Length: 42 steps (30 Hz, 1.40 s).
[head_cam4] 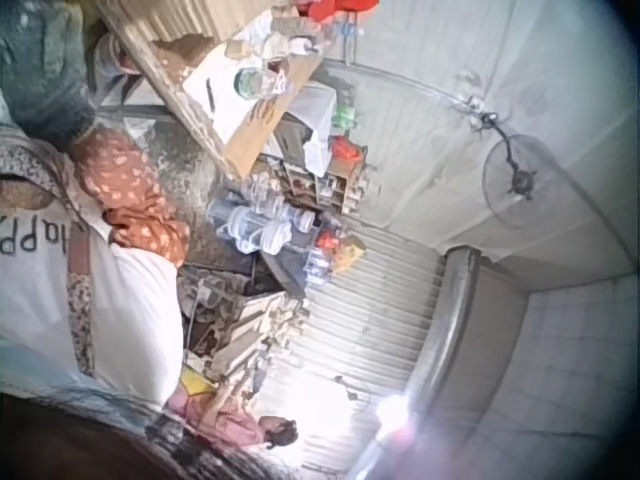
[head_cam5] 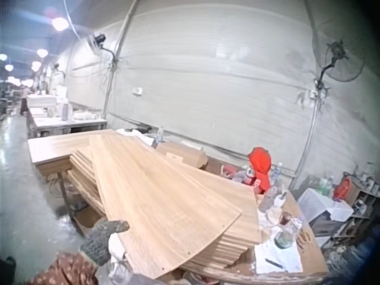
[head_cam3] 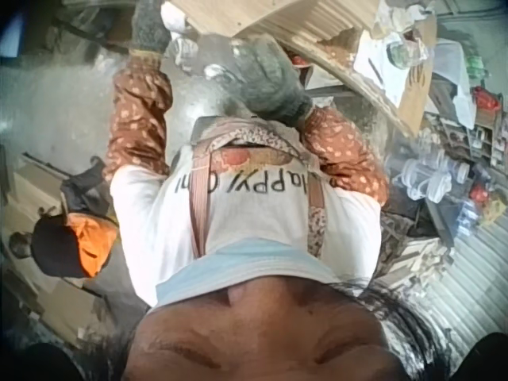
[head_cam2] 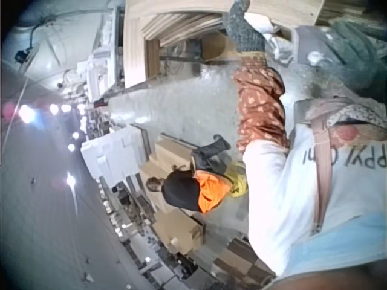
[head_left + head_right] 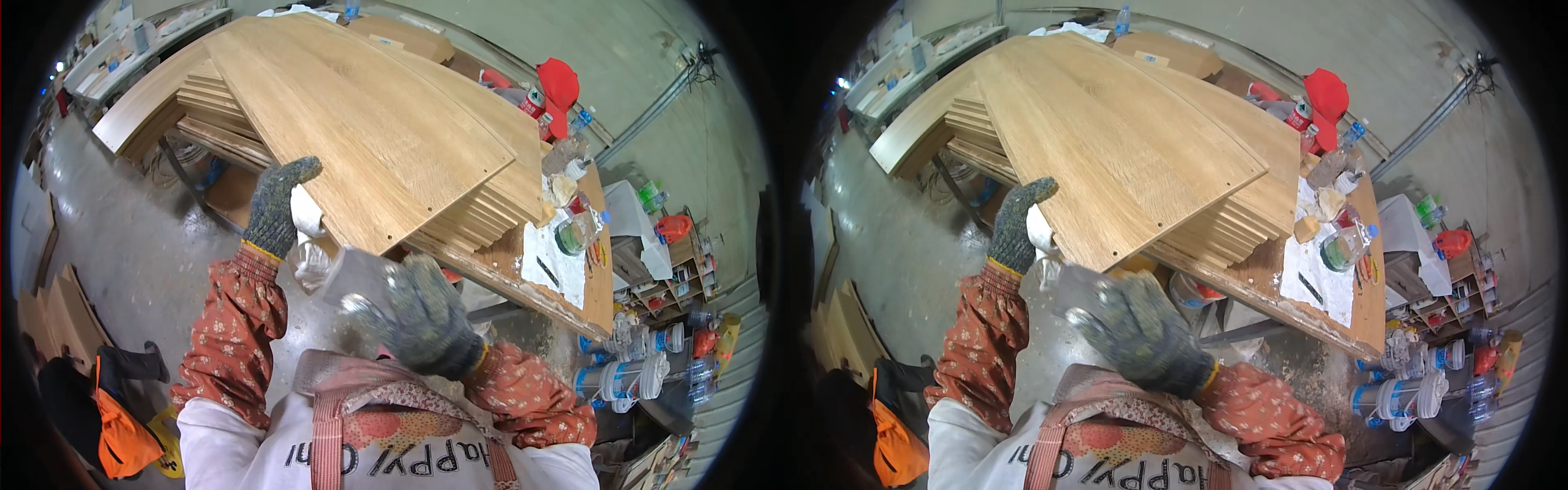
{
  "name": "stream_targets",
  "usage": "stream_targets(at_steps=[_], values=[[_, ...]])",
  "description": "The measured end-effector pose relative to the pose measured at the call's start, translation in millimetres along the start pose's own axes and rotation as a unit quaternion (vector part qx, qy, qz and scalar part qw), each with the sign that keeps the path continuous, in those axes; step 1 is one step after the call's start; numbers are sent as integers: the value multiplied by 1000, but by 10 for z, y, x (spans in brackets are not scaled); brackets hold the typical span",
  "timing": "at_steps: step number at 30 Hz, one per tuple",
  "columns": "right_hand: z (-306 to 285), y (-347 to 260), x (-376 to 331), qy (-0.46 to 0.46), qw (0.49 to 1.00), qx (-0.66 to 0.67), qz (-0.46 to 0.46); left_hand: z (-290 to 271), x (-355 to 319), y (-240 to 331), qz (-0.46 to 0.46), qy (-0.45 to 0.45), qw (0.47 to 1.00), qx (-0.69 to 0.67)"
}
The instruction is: The person rubs a small block and a white cloth over the surfaces and edges of several wooden panels one at a time. The person then pours a liquid from a bottle onto the cloth and continues to wipe the panels.
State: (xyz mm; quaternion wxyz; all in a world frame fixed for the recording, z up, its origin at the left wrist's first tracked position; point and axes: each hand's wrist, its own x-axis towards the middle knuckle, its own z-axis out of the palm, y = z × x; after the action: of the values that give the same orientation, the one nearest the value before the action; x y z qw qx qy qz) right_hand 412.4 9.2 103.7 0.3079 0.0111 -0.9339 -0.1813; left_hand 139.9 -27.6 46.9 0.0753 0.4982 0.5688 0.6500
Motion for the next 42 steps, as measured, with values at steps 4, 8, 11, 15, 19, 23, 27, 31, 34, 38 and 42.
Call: stream_targets(at_steps=[4, 8, 11, 15, 19, 23, 27, 31, 34, 38, 42], values=[[-136, 144, -475, -74, 992, 102, 20, -14, -16, -147, -22, 21, 994, -110], [-126, -9, -206, 26, 999, 28, 11, 49, 3, -123, -12, 13, 998, -66], [-62, 140, -80, 78, 995, 70, 3, -32, 30, 17, 18, 21, 988, 155], [26, 274, -319, 10, 976, 215, 25, -157, -39, -191, 58, 14, 978, 198], [13, 360, -633, -80, 977, 104, 167, -9, -136, 83, -11, 8, 989, 147], [85, 236, -283, 124, 953, 227, 158, 230, -667, 269, 36, -55, 962, 265], [182, 555, -657, 138, 946, 183, 230, 218, -1046, 243, -175, -24, 984, 7], [57, 1074, -1347, 180, 900, 78, 390, 238, -873, 410, -363, 136, 852, -351], [122, 1474, -1674, 115, 886, -77, 442, 207, -942, 300, -239, 37, 967, -76], [463, 2007, -1822, -150, 839, -84, 516, 235, -900, 260, -233, 44, 968, -75], [505, 2393, -1761, 20, 833, 153, 531, 326, -889, 290, -246, 94, 964, -48]])
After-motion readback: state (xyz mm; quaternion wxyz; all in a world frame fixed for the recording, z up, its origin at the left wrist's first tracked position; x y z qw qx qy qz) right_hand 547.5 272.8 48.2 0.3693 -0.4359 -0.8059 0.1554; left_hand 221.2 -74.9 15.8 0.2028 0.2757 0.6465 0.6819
